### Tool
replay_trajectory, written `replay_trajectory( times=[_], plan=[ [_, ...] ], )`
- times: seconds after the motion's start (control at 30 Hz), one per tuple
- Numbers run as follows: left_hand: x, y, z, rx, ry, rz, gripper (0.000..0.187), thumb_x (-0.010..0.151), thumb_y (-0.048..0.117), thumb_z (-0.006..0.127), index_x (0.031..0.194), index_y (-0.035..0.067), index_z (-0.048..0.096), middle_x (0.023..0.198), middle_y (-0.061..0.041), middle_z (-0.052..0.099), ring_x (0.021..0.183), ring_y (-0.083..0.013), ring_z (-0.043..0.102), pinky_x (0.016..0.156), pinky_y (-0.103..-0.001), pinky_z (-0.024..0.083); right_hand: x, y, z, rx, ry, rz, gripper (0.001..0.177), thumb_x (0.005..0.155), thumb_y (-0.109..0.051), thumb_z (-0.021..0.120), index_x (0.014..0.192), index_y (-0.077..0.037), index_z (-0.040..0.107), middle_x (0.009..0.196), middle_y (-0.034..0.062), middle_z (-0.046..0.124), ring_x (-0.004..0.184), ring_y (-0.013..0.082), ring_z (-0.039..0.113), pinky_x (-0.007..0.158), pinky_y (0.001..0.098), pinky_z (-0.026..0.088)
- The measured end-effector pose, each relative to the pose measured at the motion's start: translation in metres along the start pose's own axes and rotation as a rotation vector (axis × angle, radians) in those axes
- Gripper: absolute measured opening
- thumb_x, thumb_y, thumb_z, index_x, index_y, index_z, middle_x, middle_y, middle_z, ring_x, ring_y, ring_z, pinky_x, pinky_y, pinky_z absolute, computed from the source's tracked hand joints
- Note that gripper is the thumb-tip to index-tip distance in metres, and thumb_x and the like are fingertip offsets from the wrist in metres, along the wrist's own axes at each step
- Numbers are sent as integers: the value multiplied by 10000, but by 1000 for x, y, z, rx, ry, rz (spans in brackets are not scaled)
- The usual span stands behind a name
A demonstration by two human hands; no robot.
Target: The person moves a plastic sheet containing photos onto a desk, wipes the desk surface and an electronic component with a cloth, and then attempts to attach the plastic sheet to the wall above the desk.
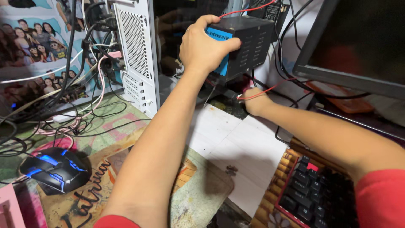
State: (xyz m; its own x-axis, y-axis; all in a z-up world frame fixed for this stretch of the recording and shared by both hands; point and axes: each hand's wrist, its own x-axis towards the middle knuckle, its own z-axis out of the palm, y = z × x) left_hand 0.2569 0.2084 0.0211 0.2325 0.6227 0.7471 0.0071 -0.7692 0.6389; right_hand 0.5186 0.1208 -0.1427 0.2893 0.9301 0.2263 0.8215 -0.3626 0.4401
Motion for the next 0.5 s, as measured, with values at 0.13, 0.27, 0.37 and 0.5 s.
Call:
replay_trajectory(
  times=[0.13, 0.27, 0.37, 0.5],
  plan=[
    [0, 1, 0, 23, -22, -29, 696, 459, 461, 834, 1106, 247, 692, 1108, -74, 699, 1005, -262, 690, 847, -411, 546, -14, 18, -51, 747, -177, -76, 322, 705, -66, 686, 977, -194, 802, 870, 115, 791, 788, 215, 737, 742, 341, 575],
    [-4, 1, 2, -8, 2, 10, 686, 469, 470, 841, 1099, 238, 701, 1107, -79, 711, 1020, -272, 689, 864, -414, 547, -23, 32, -58, 884, 119, 146, 331, 757, -23, 595, 981, -153, 801, 895, 82, 789, 796, 192, 745, 767, 332, 567],
    [0, 2, 0, -11, 21, 17, 677, 474, 474, 849, 1092, 237, 707, 1111, -82, 712, 1026, -278, 687, 874, -419, 543, -4, 48, -42, 750, 489, 274, 232, 817, -32, 626, 959, -106, 793, 862, 119, 758, 774, 223, 724, 762, 360, 560],
    [2, 3, -6, -5, 2, -24, 682, 469, 474, 856, 1094, 245, 704, 1101, -70, 716, 1027, -270, 687, 881, -409, 542, 20, 43, -12, 311, 212, 333, 308, 856, -236, 667, 1082, -38, 738, 1034, 191, 723, 913, 297, 715, 826, 378, 566]
  ],
)
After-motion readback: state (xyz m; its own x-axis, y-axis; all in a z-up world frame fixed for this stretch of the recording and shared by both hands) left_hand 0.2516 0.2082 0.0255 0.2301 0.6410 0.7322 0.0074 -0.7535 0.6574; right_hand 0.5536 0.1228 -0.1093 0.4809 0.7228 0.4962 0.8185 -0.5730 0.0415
